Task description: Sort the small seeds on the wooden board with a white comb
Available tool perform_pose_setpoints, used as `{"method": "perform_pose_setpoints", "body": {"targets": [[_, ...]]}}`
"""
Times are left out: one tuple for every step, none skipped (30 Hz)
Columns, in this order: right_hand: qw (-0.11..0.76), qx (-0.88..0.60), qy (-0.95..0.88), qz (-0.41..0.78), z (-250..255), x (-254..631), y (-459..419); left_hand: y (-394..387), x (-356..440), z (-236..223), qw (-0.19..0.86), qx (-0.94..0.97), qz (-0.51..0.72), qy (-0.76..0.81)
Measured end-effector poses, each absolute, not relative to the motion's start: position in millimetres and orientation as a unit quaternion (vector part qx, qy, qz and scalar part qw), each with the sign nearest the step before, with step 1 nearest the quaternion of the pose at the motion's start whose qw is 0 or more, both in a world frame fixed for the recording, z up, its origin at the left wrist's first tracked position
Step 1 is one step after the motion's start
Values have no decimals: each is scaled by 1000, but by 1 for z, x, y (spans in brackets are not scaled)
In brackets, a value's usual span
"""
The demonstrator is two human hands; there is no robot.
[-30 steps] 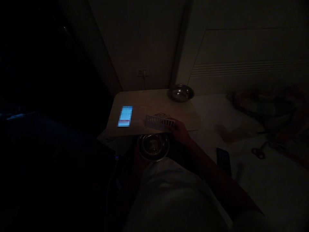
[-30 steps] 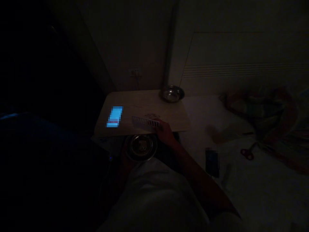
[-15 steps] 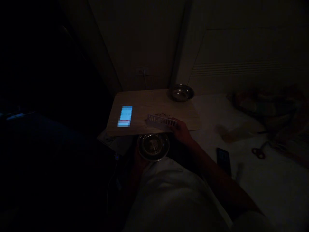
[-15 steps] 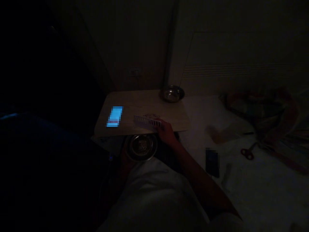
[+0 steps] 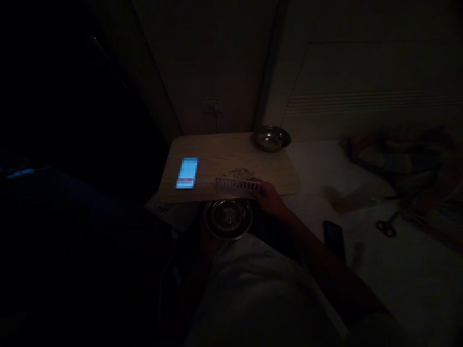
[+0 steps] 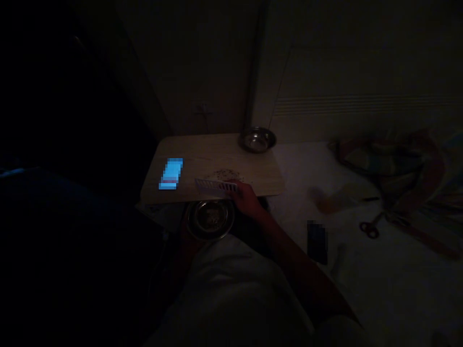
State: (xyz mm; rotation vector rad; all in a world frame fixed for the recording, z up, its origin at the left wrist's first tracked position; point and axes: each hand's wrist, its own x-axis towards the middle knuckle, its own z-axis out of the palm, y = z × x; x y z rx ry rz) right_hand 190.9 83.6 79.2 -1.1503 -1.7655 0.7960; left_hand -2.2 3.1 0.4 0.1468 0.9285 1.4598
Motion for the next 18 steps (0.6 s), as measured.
{"method": "perform_pose_setpoints", "body": {"targets": [[430, -462, -708, 318, 80, 190, 83, 2, -2, -1, 638, 60, 651, 407], [429, -461, -708, 319, 80, 189, 83, 2, -2, -3, 638, 53, 656, 401], [428, -460, -709, 320, 80, 188, 83, 1, -2, -4, 648, 44, 652, 391], [425, -459, -710, 323, 81, 186, 83, 1, -2, -5, 660, 34, 648, 379], [421, -457, -711, 329, 81, 185, 83, 2, -3, -5, 672, 23, 645, 363], [414, -454, -714, 336, 81, 185, 83, 2, -3, -4, 682, 17, 644, 347], [411, -451, -714, 343, 81, 185, 83, 2, -3, -3, 688, 14, 645, 332], [416, -451, -710, 346, 80, 185, 83, 2, -3, -2, 692, 15, 645, 325], [429, -454, -701, 345, 79, 186, 84, 2, -3, 0, 692, 19, 646, 323], [445, -460, -689, 340, 78, 187, 85, 2, -2, 2, 687, 23, 648, 326], [463, -466, -676, 333, 77, 189, 86, 1, -2, 4, 683, 26, 650, 331], [477, -473, -666, 325, 76, 191, 86, 1, -2, 6, 680, 28, 651, 336], [484, -478, -660, 318, 76, 192, 87, 0, -2, 8, 678, 28, 653, 338], [482, -481, -661, 315, 76, 194, 88, 0, -2, 9, 679, 27, 652, 336], [474, -481, -667, 315, 76, 195, 88, 0, -2, 9, 684, 24, 649, 333], [466, -479, -674, 314, 76, 195, 88, 1, -2, 9, 688, 19, 645, 333], [459, -478, -680, 314, 77, 195, 88, 1, -2, 9, 691, 12, 641, 333], [454, -478, -684, 313, 78, 195, 87, 2, -2, 9, 695, 5, 638, 333]]}}
